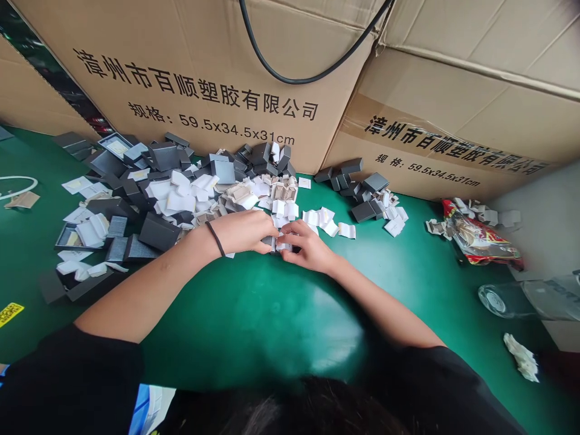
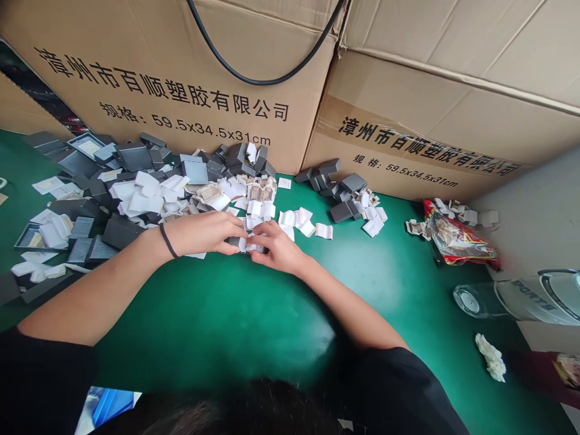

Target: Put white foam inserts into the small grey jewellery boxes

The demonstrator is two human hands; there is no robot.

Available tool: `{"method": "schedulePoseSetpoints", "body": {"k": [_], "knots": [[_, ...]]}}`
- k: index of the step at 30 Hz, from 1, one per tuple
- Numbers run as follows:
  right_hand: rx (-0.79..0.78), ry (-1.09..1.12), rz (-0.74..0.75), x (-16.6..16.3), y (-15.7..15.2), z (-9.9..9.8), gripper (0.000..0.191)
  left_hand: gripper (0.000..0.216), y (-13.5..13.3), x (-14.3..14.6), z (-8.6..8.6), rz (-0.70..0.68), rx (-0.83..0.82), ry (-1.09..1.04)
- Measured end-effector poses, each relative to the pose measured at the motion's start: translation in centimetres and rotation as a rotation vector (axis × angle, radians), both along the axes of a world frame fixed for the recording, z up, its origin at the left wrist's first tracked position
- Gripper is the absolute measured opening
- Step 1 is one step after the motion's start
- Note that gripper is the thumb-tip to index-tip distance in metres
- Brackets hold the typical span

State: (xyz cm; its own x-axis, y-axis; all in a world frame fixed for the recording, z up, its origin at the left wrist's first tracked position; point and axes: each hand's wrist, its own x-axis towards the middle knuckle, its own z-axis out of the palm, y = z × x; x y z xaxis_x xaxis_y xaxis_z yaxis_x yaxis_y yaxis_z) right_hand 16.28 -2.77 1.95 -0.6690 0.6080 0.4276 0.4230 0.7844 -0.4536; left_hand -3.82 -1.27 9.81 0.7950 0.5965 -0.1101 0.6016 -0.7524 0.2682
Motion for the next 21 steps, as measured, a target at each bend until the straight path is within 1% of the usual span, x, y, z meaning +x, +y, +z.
{"method": "schedulePoseSetpoints", "body": {"k": [6, 9, 13, 19, 21], "knots": [[-0.056, -0.175, 0.081, -0.3, 0.2, 1.9, 0.017, 0.021, -0.4, 0.6, 1.1, 0.004, 0.006, 0.192], [-0.037, -0.258, 0.108, -0.6, 0.3, 2.6, 0.017, 0.022, -0.6, 0.7, 1.3, 0.014, 0.011, 0.229], [0.085, -0.305, 0.138, -0.8, 0.4, 2.6, 0.015, 0.019, -0.6, 0.7, 1.4, 0.008, 0.029, 0.205], [0.335, -0.314, 0.185, -0.1, 0.8, 1.5, 0.021, 0.013, -0.3, 0.4, 1.1, -0.031, 0.033, 0.168], [0.380, -0.300, 0.219, 0.0, 1.2, 1.2, 0.023, 0.013, -0.1, 0.3, 1.1, -0.051, 0.033, 0.163]]}}
